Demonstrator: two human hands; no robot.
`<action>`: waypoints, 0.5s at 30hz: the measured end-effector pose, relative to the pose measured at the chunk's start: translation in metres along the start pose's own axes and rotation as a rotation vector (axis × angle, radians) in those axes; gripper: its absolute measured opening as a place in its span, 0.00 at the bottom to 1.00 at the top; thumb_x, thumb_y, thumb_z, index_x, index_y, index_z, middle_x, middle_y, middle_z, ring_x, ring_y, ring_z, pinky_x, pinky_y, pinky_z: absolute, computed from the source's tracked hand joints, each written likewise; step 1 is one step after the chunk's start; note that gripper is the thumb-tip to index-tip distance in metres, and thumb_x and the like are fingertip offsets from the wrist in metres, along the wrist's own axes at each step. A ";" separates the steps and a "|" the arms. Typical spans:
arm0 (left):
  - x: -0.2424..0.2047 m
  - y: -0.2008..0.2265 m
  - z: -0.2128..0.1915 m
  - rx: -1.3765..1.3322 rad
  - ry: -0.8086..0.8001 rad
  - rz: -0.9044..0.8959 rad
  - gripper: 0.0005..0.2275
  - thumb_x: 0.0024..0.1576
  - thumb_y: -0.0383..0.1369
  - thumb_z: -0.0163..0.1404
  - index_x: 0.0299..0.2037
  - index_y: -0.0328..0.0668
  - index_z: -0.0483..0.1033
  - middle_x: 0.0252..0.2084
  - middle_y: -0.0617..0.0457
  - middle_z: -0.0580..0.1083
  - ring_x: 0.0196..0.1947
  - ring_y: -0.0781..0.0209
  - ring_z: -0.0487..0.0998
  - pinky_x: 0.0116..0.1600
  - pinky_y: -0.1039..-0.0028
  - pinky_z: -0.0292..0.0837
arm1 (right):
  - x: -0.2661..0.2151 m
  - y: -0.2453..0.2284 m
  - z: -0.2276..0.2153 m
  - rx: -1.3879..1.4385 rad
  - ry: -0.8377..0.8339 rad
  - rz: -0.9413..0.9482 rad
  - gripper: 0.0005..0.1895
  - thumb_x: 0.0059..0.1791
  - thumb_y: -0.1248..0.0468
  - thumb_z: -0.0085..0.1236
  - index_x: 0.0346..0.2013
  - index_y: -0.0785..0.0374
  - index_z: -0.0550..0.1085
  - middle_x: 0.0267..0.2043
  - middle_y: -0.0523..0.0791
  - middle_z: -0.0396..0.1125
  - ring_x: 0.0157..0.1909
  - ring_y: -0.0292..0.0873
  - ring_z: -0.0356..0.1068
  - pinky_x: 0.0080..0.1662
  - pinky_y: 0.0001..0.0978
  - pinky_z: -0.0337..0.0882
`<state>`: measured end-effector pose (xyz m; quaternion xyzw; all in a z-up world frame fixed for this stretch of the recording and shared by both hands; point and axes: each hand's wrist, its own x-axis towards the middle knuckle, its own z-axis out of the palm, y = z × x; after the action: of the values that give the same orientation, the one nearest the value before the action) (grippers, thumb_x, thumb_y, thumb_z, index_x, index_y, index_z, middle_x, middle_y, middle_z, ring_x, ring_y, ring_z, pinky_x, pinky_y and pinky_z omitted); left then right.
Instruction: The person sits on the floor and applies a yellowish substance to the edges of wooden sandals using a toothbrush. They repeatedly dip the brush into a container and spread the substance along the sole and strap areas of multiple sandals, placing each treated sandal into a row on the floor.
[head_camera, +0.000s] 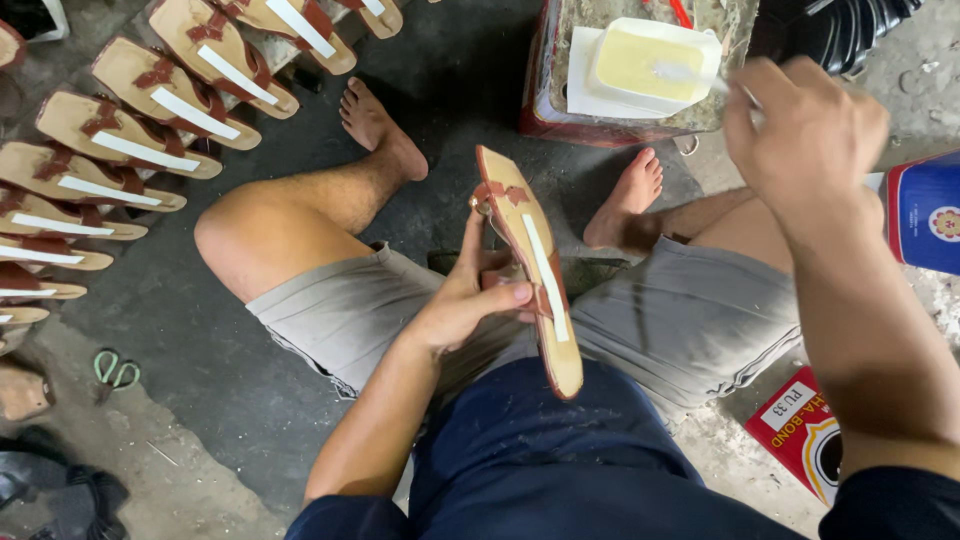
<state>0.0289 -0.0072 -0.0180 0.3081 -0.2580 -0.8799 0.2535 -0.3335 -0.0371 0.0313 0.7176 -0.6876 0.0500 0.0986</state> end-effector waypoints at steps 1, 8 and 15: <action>0.001 0.001 0.002 -0.001 0.028 -0.012 0.53 0.53 0.26 0.58 0.77 0.64 0.24 0.59 0.32 0.64 0.49 0.45 0.81 0.47 0.53 0.85 | -0.005 0.000 -0.008 -0.038 -0.060 0.029 0.04 0.55 0.58 0.60 0.40 0.52 0.81 0.30 0.44 0.72 0.28 0.48 0.72 0.30 0.41 0.67; 0.003 0.013 0.029 0.082 -0.069 0.080 0.57 0.49 0.26 0.63 0.79 0.62 0.25 0.60 0.29 0.63 0.51 0.40 0.78 0.43 0.53 0.85 | -0.060 -0.040 -0.046 0.833 -0.124 0.181 0.07 0.56 0.68 0.64 0.49 0.61 0.79 0.42 0.45 0.75 0.39 0.34 0.73 0.41 0.24 0.70; -0.003 0.020 0.056 0.328 -0.174 0.248 0.56 0.54 0.31 0.66 0.82 0.48 0.28 0.81 0.38 0.50 0.77 0.40 0.59 0.77 0.52 0.59 | -0.076 -0.091 -0.039 1.102 -0.037 0.269 0.06 0.56 0.73 0.62 0.48 0.67 0.77 0.38 0.45 0.75 0.35 0.33 0.70 0.40 0.23 0.69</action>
<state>-0.0014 -0.0034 0.0331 0.2341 -0.4543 -0.8116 0.2830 -0.2442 0.0485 0.0467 0.5699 -0.6468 0.4010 -0.3099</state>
